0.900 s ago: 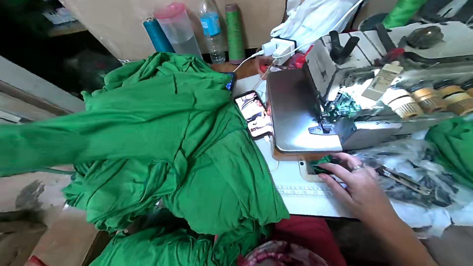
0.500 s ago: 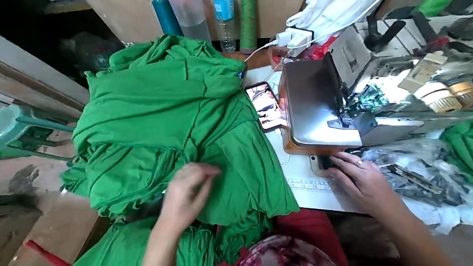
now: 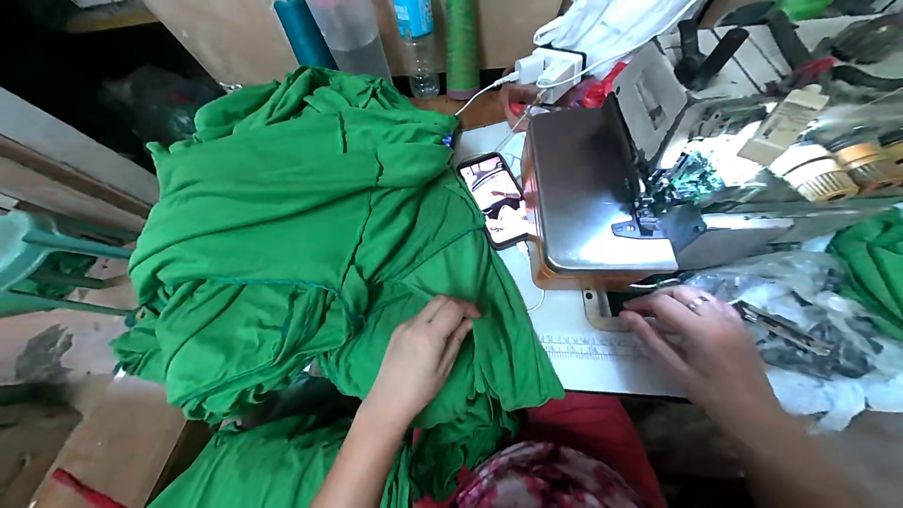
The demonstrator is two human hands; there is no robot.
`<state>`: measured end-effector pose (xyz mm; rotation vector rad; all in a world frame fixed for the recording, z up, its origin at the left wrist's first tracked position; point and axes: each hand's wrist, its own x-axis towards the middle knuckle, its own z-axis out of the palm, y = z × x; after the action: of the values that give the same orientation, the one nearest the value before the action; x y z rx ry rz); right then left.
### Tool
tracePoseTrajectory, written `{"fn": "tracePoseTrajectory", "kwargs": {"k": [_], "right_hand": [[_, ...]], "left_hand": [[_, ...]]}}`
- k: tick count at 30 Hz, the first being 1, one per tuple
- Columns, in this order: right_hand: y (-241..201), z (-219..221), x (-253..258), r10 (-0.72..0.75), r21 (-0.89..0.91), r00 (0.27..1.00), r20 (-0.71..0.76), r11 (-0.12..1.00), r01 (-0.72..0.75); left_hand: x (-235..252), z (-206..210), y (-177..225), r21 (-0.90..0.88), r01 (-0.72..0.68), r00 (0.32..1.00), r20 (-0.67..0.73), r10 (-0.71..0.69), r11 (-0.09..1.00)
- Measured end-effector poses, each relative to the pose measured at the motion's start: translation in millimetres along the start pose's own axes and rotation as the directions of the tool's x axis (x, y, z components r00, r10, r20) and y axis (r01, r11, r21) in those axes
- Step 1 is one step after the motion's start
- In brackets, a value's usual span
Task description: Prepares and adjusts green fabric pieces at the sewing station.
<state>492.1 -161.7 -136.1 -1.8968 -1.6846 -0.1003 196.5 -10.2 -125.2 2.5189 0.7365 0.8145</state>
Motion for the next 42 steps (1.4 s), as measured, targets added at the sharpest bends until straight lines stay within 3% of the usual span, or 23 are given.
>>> {"fn": "tracePoseTrajectory", "kwargs": {"k": [3, 6, 12, 14, 16, 18, 20, 21, 23, 28, 36, 39, 42], "right_hand": [[-42.6, 6.6, -5.0, -0.043, 0.311, 0.998, -0.038, 0.949, 0.052], [-82.8, 29.2, -6.3, -0.084, 0.595, 0.992, 0.096, 0.804, 0.011], [-113.6, 64.2, 7.1, -0.1, 0.347, 0.987, 0.128, 0.937, 0.05], [-110.6, 62.7, 6.1, -0.086, 0.418, 0.987, 0.132, 0.908, 0.024], [-103.0, 55.8, 3.3, -0.08, 0.638, 0.976, 0.204, 0.767, -0.07], [-96.1, 46.4, 1.2, -0.08, 0.842, 0.952, 0.295, 0.493, -0.219], [-91.1, 38.7, 0.5, -0.054, 0.905, 0.939, 0.339, 0.29, -0.311], [-88.2, 35.5, 1.3, -0.038, 0.916, 0.941, 0.337, 0.246, -0.318], [-83.1, 30.3, 5.0, -0.019, 0.923, 0.957, 0.289, 0.269, -0.273], [-80.2, 17.7, 11.6, -0.052, 0.831, 0.986, 0.16, 0.547, -0.106], [-66.7, 7.7, 4.9, -0.017, 0.487, 1.0, 0.014, 0.873, 0.008], [-59.2, 10.8, -0.5, -0.006, 0.402, 1.0, -0.019, 0.916, 0.013], [-59.4, 10.7, -4.8, 0.003, 0.435, 1.0, -0.031, 0.9, 0.011]], "left_hand": [[14.5, -6.7, 22.3, -0.016, 0.005, 0.998, 0.07, -0.004, 1.0], [23.7, -4.4, 28.6, 0.045, -0.044, 0.999, 0.028, 0.043, 0.998], [25.0, -15.2, 43.3, 0.036, -0.003, 1.0, 0.003, 0.003, 0.999], [20.3, -15.9, 41.6, -0.006, 0.024, 1.0, -0.009, -0.024, 1.0], [17.0, -14.7, 39.9, -0.06, 0.043, 0.999, -0.028, -0.045, 0.997], [15.1, -11.3, 38.4, -0.124, 0.008, 0.999, -0.036, -0.013, 0.992], [12.8, -4.5, 31.0, -0.137, -0.099, 0.995, -0.037, 0.094, 0.986], [12.4, -0.8, 26.2, -0.106, -0.152, 0.988, -0.037, 0.149, 0.983], [14.1, 5.4, 24.0, -0.005, -0.227, 0.969, -0.099, 0.225, 0.974], [21.2, 6.6, 31.4, 0.196, -0.263, 0.945, -0.142, 0.293, 0.945], [31.3, 6.0, 42.0, 0.01, -0.385, 0.921, 0.072, 0.384, 0.923], [33.0, 7.0, 39.9, -0.017, -0.362, 0.926, 0.11, 0.361, 0.932], [34.4, 7.8, 41.2, -0.043, -0.304, 0.936, 0.171, 0.307, 0.952]]}}
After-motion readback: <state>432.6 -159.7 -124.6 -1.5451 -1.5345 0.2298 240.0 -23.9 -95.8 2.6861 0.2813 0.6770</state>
